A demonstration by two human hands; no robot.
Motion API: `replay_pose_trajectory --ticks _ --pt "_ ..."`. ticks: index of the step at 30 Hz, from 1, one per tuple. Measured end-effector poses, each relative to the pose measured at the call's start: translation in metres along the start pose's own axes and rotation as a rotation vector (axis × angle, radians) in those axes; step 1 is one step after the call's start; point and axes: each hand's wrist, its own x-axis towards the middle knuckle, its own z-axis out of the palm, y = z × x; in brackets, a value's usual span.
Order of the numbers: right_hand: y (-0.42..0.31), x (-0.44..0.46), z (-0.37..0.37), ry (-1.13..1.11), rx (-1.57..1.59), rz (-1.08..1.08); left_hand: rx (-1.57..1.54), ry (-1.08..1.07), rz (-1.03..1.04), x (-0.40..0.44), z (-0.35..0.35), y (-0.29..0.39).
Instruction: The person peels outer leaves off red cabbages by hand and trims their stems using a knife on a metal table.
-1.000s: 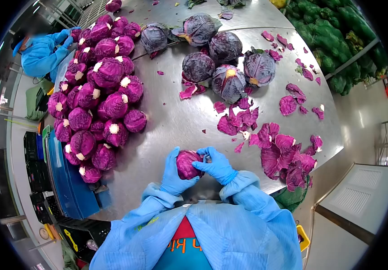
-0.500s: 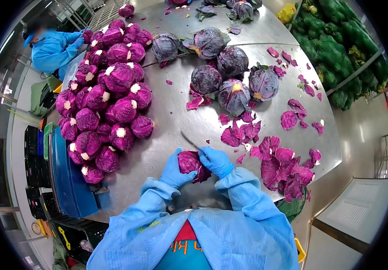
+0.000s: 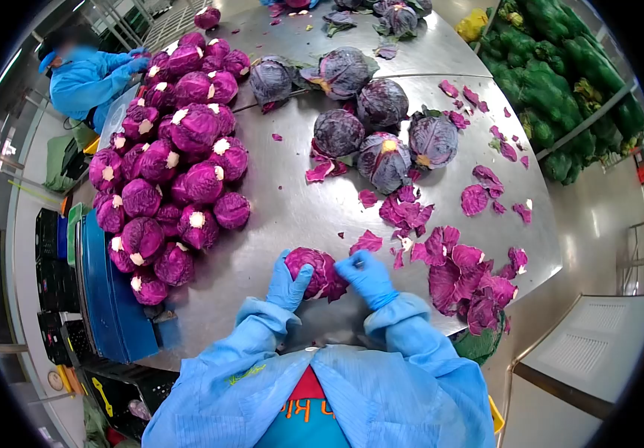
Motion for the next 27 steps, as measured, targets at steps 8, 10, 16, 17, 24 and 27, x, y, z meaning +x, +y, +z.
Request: replay_pose_trajectory --ticks 8,10,16,17,24,27 --pt "0.001 0.0 0.023 -0.08 -0.012 0.093 0.019 0.012 -0.056 0.002 0.004 -0.007" --pt "-0.003 0.005 0.019 -0.101 -0.096 0.037 0.035 -0.015 -0.054 0.005 0.003 -0.002" --pt "0.006 0.028 0.017 -0.025 -0.269 -0.307 0.093 0.0 -0.132 0.009 0.0 0.01" --pt "0.008 0.031 0.017 -0.01 -0.285 -0.317 0.067 -0.013 -0.123 0.012 0.0 0.005" --pt "-0.024 0.005 0.004 -0.181 -0.188 -0.577 0.165 -0.28 -0.43 0.046 -0.02 0.028" --pt "-0.027 0.011 0.004 -0.24 -0.209 -0.474 0.093 0.159 0.097 0.058 0.0 0.006"
